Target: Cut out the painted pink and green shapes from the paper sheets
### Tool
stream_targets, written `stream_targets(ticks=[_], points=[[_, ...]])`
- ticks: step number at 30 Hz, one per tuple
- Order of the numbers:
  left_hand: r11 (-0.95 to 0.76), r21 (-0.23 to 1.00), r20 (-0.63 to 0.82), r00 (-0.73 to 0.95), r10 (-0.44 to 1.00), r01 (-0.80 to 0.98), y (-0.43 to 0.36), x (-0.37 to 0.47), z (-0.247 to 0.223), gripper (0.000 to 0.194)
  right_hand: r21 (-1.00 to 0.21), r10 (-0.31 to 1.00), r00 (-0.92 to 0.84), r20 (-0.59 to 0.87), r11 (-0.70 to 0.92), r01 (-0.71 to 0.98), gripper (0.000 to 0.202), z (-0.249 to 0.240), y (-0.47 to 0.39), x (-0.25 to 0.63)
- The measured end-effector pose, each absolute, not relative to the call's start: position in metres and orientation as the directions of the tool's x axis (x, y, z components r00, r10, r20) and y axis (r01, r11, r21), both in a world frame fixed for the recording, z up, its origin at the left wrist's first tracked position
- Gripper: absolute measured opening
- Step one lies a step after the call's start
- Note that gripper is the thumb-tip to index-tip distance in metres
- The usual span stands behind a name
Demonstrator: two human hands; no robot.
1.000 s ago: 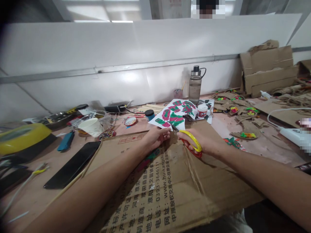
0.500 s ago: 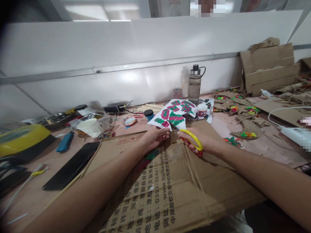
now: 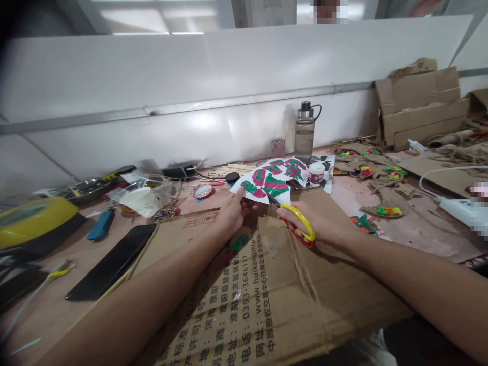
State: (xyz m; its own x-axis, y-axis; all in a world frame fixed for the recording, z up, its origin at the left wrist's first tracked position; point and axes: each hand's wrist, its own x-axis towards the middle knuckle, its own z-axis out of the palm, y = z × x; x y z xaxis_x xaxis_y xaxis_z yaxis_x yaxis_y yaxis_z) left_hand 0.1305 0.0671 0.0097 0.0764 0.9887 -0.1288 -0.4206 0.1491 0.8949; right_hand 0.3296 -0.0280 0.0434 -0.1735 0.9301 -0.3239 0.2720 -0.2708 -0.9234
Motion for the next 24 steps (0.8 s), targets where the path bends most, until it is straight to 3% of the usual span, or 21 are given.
stream_targets(ticks=[3,11,16,20,24], points=[[0.119,0.904,-0.096,0.075,0.992,-0.411,0.069,0.128,0.007,0.013,-0.933,0.931,-0.206,-0.302,-0.244,0.266,0.054,0.045,-0.030,0.328],[0.121,0.911,-0.110,0.051,0.993,-0.395,0.071,0.129,0.008,0.013,-0.874,0.839,-0.247,-0.484,-0.454,0.173,0.054,0.046,-0.031,0.330],[0.127,0.908,-0.118,0.048,0.992,-0.398,0.073,0.129,0.008,0.013,-0.779,0.751,-0.258,-0.608,-0.500,0.379,0.066,0.071,-0.049,0.325],[0.131,0.902,-0.120,0.053,0.991,-0.411,0.074,0.129,0.008,0.010,-0.732,0.755,-0.164,-0.634,-0.518,0.443,0.058,0.083,-0.058,0.331],[0.149,0.891,-0.135,0.061,0.989,-0.429,0.074,0.128,0.007,0.011,-0.749,0.760,-0.240,-0.604,-0.437,0.499,0.067,0.091,-0.063,0.351]])
